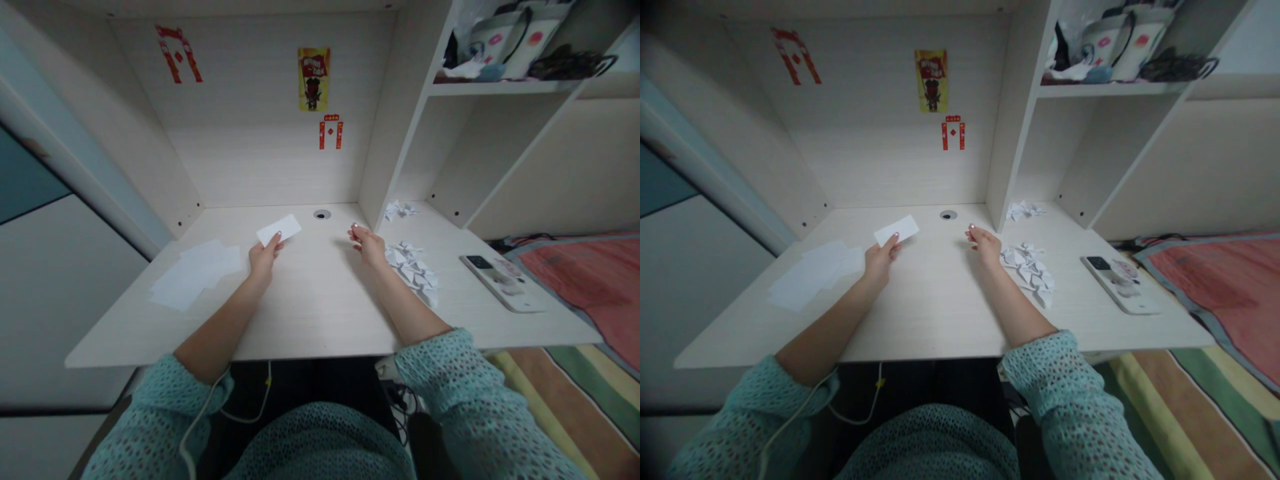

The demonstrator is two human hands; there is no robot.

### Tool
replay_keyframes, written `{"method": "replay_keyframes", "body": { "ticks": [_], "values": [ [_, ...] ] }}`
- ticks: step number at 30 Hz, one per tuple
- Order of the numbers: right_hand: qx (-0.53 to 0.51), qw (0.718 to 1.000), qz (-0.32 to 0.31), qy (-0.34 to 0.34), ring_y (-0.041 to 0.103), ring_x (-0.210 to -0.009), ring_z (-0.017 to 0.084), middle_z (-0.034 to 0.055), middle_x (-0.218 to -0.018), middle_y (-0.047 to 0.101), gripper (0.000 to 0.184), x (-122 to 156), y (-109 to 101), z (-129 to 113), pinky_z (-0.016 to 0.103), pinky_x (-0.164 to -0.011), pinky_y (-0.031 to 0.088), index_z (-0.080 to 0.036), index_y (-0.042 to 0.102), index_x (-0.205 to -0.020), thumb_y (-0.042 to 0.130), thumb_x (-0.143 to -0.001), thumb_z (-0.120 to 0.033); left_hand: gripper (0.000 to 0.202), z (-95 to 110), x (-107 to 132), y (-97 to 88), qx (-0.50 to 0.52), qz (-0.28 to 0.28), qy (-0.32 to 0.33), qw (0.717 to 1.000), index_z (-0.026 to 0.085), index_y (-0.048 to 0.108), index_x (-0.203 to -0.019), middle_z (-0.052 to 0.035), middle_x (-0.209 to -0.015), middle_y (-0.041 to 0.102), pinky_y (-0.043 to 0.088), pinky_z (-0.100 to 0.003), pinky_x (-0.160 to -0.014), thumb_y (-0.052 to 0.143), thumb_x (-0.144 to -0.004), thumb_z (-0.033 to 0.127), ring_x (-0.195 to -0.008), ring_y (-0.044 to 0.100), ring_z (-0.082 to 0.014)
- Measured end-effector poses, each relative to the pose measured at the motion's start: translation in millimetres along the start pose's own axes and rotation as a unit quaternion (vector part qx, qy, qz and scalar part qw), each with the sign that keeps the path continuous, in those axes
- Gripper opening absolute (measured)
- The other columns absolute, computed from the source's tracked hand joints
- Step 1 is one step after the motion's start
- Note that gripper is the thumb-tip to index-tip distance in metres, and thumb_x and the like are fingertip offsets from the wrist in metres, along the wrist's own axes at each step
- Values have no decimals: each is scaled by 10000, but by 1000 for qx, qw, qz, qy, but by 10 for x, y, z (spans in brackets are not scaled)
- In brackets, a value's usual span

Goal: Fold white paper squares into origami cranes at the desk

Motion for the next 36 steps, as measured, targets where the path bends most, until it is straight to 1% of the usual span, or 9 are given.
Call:
{"method": "replay_keyframes", "body": {
  "ticks": [2,5,8,13,16,20,24,29,36],
  "values": [
    [9,1000,-19,-2,599,-718,137,84,-897,710,392,17,29,24,226,-568,403,-175,684,-791,685,-609,-521,492,10,-16,-2,-3,-13,0,1000,136,682,-965,-115,-945,693,386,-220,-574,729,-606,469,-778,637,-167],
    [36,991,-126,-24,594,-711,137,83,-907,710,415,166,169,58,227,-569,413,-186,696,-871,647,-655,-537,471,22,67,72,-30,-53,9,998,129,695,-916,-112,-900,699,393,-233,-569,729,-602,477,-731,628,-168],
    [79,976,-196,-60,589,-681,141,74,-873,711,441,299,273,48,234,-557,423,-192,696,-878,585,-702,-581,436,36,161,144,-79,-90,31,992,120,705,-837,-94,-766,698,396,-247,-572,724,-602,487,-675,607,-170],
    [116,973,-188,-67,569,-623,133,74,-802,703,469,341,280,-10,230,-520,410,-176,693,-784,559,-705,-619,402,64,203,157,-109,-105,47,987,115,702,-771,-82,-716,687,410,-260,-599,713,-615,485,-647,587,-165],
    [138,964,-221,-44,561,-604,128,67,-782,700,441,365,286,-2,228,-507,390,-169,696,-782,652,-633,-581,373,88,224,153,-114,-130,60,983,120,697,-742,-77,-733,691,420,-258,-622,721,-614,469,-668,593,-166],
    [165,952,-255,-50,498,-524,112,52,-631,665,405,418,312,43,236,-484,326,-138,691,-645,715,-569,-535,345,119,272,169,-123,-156,70,978,125,695,-719,-72,-739,693,423,-257,-626,743,-591,442,-678,600,-172],
    [136,960,-241,-39,477,-510,114,44,-589,648,390,454,332,58,246,-493,320,-144,689,-601,710,-577,-533,326,114,329,213,-78,-154,52,984,136,688,-748,-70,-765,696,438,-268,-662,750,-583,411,-705,608,-177],
    [60,976,-209,-22,487,-541,113,37,-629,663,372,508,359,64,244,-516,337,-159,688,-610,710,-583,-529,258,79,412,272,-52,-257,49,964,165,696,-766,-60,-818,700,427,-261,-730,686,-664,402,-788,607,-169],
    [31,970,-242,22,490,-562,112,47,-668,675,386,543,413,105,240,-504,319,-148,696,-675,728,-566,-517,307,39,364,226,-51,-207,26,977,172,691,-736,-56,-775,680,364,-240,-605,652,-677,470,-750,574,-158]
  ]
}}
Point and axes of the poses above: each hand's wrist, its own x-axis away from the middle knuckle, its own y-axis out of the palm, z = x × y, the point moved 1 cm from there along -x, towards the middle knuckle
